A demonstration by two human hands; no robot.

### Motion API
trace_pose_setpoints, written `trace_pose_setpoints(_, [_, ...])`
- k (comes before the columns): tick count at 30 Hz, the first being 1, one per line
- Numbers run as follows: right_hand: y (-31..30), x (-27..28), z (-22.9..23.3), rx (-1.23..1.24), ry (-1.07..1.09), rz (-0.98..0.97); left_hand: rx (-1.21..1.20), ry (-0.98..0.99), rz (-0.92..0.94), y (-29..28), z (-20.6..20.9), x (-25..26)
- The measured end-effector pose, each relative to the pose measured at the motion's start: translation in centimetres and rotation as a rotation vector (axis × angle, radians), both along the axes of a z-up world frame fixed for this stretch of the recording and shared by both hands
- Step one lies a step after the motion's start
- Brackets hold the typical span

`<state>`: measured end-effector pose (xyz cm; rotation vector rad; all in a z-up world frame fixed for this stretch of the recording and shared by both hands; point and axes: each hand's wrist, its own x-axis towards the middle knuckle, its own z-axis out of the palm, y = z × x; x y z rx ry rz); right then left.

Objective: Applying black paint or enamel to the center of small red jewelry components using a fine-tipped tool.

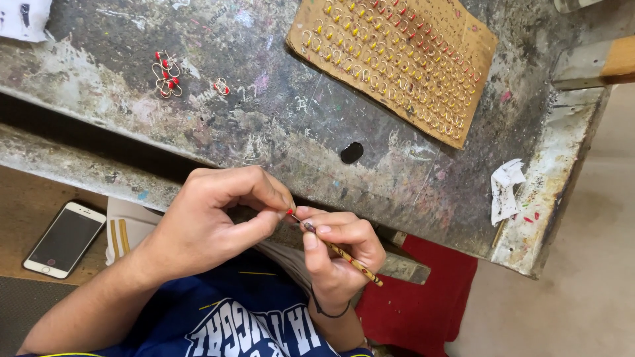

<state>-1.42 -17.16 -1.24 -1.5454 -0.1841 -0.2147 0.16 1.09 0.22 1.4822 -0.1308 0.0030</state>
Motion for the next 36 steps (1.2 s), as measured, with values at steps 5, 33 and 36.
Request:
trace_pose_setpoints(5, [0.09, 0.04, 0.05, -0.006, -0.001, -0.006, 0.004, 0.000, 0.000, 0.00, 0.03, 0.03])
trace_pose_setpoints(33, [0.09, -0.01, 0.14, 0.007, 0.016, 0.004, -0.012, -0.010, -0.004, 0.01, 0.16, 0.08])
trace_pose_setpoints(36, [-0.17, -0.13, 0.02, 0.045, -0.010, 0.015, -0.016, -0.012, -0.008, 0.03, 0.21, 0.06])
